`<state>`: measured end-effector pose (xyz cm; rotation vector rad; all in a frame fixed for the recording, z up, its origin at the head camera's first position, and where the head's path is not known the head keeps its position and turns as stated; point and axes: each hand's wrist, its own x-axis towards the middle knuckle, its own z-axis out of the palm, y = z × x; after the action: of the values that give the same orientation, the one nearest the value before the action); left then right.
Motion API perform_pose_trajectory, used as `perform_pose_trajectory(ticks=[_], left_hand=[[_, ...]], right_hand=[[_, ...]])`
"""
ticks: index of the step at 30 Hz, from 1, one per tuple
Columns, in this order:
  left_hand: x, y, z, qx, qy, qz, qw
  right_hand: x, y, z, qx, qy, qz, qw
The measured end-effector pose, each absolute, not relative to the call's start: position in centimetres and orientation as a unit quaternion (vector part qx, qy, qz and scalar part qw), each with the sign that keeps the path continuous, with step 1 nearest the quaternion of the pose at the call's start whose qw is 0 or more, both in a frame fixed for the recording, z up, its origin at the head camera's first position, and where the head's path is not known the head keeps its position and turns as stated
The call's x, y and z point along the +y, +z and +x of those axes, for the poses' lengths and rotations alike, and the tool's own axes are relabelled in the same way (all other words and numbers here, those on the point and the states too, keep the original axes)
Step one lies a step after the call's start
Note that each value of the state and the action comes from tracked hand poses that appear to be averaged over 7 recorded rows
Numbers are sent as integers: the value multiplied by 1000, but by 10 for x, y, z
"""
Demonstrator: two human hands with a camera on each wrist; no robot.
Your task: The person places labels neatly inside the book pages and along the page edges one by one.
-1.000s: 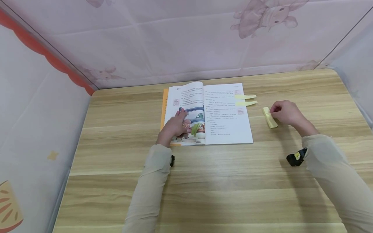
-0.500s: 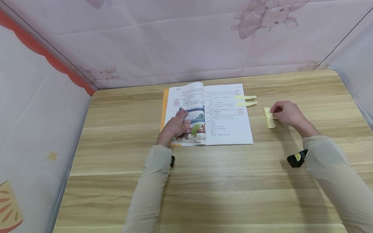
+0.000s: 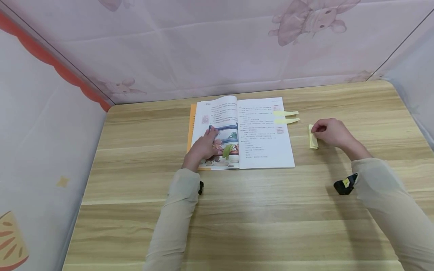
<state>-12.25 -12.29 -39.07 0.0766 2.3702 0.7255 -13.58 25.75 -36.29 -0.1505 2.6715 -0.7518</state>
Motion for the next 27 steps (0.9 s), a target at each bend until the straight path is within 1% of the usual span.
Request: perform_pose_trajectory(ticks=[7,18,27], left_hand=[[-122,-392,-122,906,274,30,322],[-123,-394,-123,908,271,35,317],[-123,-397,-123,908,271,37,317]], right_hand=[[257,-367,-136,948,-264,-64,167],[256,-368,-134,945,-270,-41,181],[257,-370,-135,948,-271,-28,165]])
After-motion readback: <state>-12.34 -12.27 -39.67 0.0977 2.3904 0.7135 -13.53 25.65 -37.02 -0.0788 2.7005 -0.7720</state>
